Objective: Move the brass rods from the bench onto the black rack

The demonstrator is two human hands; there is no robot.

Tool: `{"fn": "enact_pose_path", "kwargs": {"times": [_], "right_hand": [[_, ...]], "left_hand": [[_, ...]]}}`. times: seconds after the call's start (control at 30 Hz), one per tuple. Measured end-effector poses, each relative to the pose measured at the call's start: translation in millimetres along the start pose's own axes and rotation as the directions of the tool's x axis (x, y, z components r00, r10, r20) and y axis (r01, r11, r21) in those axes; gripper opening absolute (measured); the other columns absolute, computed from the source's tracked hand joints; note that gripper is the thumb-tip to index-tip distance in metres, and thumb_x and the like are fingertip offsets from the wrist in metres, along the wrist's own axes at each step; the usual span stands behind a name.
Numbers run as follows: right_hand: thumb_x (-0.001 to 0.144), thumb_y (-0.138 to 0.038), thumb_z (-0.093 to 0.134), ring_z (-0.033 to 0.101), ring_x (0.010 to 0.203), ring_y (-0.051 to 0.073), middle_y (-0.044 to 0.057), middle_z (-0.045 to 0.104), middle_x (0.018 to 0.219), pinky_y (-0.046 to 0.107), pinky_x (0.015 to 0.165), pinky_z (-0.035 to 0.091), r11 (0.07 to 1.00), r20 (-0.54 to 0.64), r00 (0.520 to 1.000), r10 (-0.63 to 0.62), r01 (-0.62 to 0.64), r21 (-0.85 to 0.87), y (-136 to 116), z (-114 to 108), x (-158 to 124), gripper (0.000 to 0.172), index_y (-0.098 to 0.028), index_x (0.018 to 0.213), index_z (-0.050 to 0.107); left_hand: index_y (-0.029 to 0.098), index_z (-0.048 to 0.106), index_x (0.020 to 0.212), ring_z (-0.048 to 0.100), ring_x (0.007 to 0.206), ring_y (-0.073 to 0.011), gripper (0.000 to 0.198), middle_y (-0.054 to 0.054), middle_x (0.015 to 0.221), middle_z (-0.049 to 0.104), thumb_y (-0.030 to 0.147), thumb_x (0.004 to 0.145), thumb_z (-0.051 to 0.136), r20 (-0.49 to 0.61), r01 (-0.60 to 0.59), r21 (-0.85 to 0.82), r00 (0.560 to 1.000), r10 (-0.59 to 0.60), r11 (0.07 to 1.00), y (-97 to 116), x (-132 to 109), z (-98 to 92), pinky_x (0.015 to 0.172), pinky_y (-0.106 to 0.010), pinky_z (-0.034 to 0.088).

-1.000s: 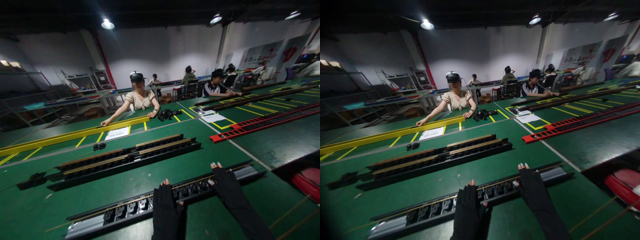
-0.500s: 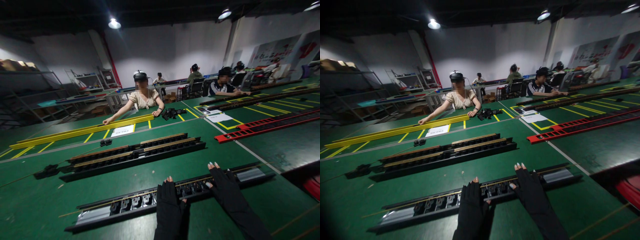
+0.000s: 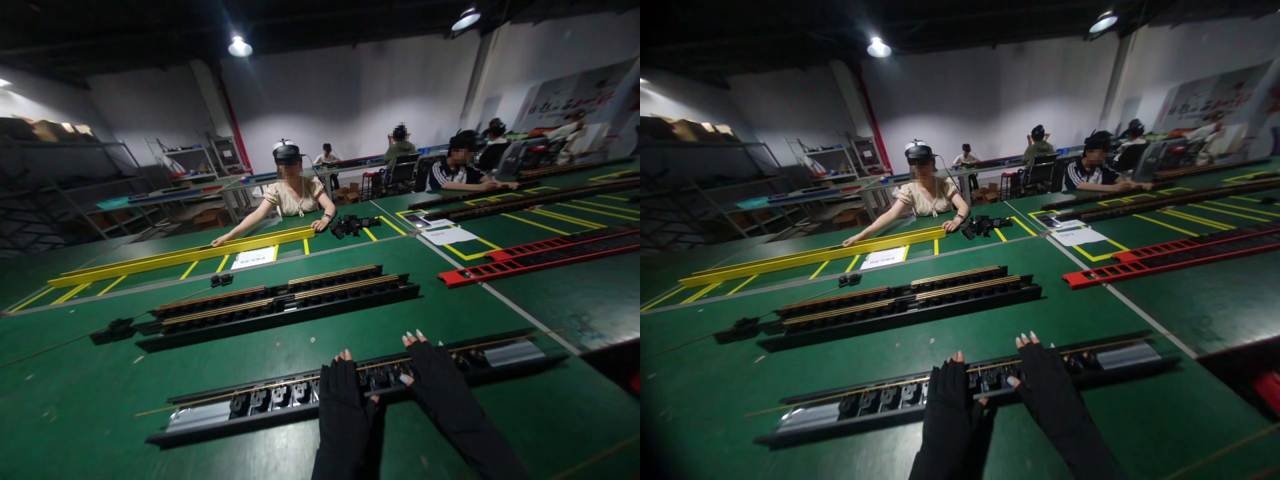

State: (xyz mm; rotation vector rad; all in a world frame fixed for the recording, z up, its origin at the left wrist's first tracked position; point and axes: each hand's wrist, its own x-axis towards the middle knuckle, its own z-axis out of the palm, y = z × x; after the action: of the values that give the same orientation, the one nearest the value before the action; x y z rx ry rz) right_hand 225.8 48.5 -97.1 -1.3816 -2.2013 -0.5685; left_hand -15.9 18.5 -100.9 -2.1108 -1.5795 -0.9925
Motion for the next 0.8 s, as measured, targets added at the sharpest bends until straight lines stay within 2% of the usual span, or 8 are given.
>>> {"fn": "enact_pose_path", "kwargs": {"times": [0.1, 0.17, 0.3, 0.47, 0.63, 0.8], "right_hand": [[0.099, -0.047, 0.041, 0.043, 0.139, 0.033, 0.016, 0.053, 0.145, 0.054, 0.110, 0.033, 0.999, -0.049, 0.998, 0.037, -0.036, 0.007, -14, -1, 6, 0.068, -0.014, 0.156, 0.026], [0.099, -0.046, 0.041, 0.039, 0.141, 0.034, 0.016, 0.052, 0.147, 0.056, 0.111, 0.031, 0.998, -0.037, 0.998, 0.056, -0.056, 0.007, -21, -3, 11, 0.066, -0.013, 0.155, 0.029], [0.098, -0.046, 0.043, 0.035, 0.144, 0.033, 0.014, 0.049, 0.149, 0.056, 0.114, 0.027, 1.000, 0.001, 1.000, 0.014, -0.014, 0.006, -32, -7, 17, 0.062, -0.015, 0.152, 0.037], [0.096, -0.052, 0.044, 0.034, 0.144, 0.034, 0.014, 0.049, 0.149, 0.057, 0.116, 0.021, 1.000, -0.002, 1.000, -0.030, 0.029, -0.008, -41, -6, 18, 0.063, -0.017, 0.149, 0.043], [0.097, -0.055, 0.041, 0.034, 0.143, 0.033, 0.011, 0.050, 0.149, 0.054, 0.115, 0.020, 0.999, -0.008, 0.999, -0.044, 0.043, -0.027, -49, -7, 21, 0.065, -0.018, 0.150, 0.042], [0.096, -0.058, 0.044, 0.039, 0.140, 0.033, 0.010, 0.052, 0.147, 0.052, 0.114, 0.022, 0.997, -0.023, 0.997, -0.074, 0.073, -0.010, -56, -11, 24, 0.065, -0.017, 0.146, 0.048]], "left_hand": [[0.006, 0.035, 0.148, 0.051, 0.130, -0.0339, 0.073, -0.019, 0.141, 0.056, 0.037, 0.085, 0.058, 0.036, -0.004, 0.008, 0.999, 0.004, 1.000, -1, 1, -1.6, 0.109, -0.054, 0.038], [0.006, 0.033, 0.149, 0.051, 0.131, -0.0336, 0.074, -0.019, 0.142, 0.055, 0.037, 0.087, 0.057, 0.060, -0.009, 0.015, 0.998, 0.008, 1.000, -1, 1, -2.9, 0.109, -0.054, 0.038], [0.004, 0.031, 0.150, 0.053, 0.129, -0.0335, 0.076, -0.020, 0.140, 0.057, 0.041, 0.089, 0.056, 0.020, -0.058, 0.033, 0.998, 0.058, 0.998, -5, 4, -8.2, 0.107, -0.052, 0.041], [0.006, 0.033, 0.150, 0.054, 0.127, -0.0310, 0.073, -0.018, 0.138, 0.059, 0.039, 0.090, 0.056, 0.044, -0.116, 0.070, 0.993, 0.113, 0.991, -7, 7, -15.9, 0.105, -0.049, 0.042], [0.006, 0.041, 0.144, 0.055, 0.124, -0.0326, 0.071, -0.018, 0.135, 0.061, 0.049, 0.089, 0.053, -0.012, -0.041, 0.044, 0.999, 0.042, 0.998, -2, 5, -5.0, 0.106, -0.051, 0.040], [0.008, 0.043, 0.144, 0.054, 0.126, -0.0330, 0.069, -0.018, 0.136, 0.060, 0.046, 0.086, 0.054, -0.029, -0.004, 0.025, 1.000, 0.004, 1.000, 0, 2, 5.8, 0.108, -0.052, 0.038]]}}
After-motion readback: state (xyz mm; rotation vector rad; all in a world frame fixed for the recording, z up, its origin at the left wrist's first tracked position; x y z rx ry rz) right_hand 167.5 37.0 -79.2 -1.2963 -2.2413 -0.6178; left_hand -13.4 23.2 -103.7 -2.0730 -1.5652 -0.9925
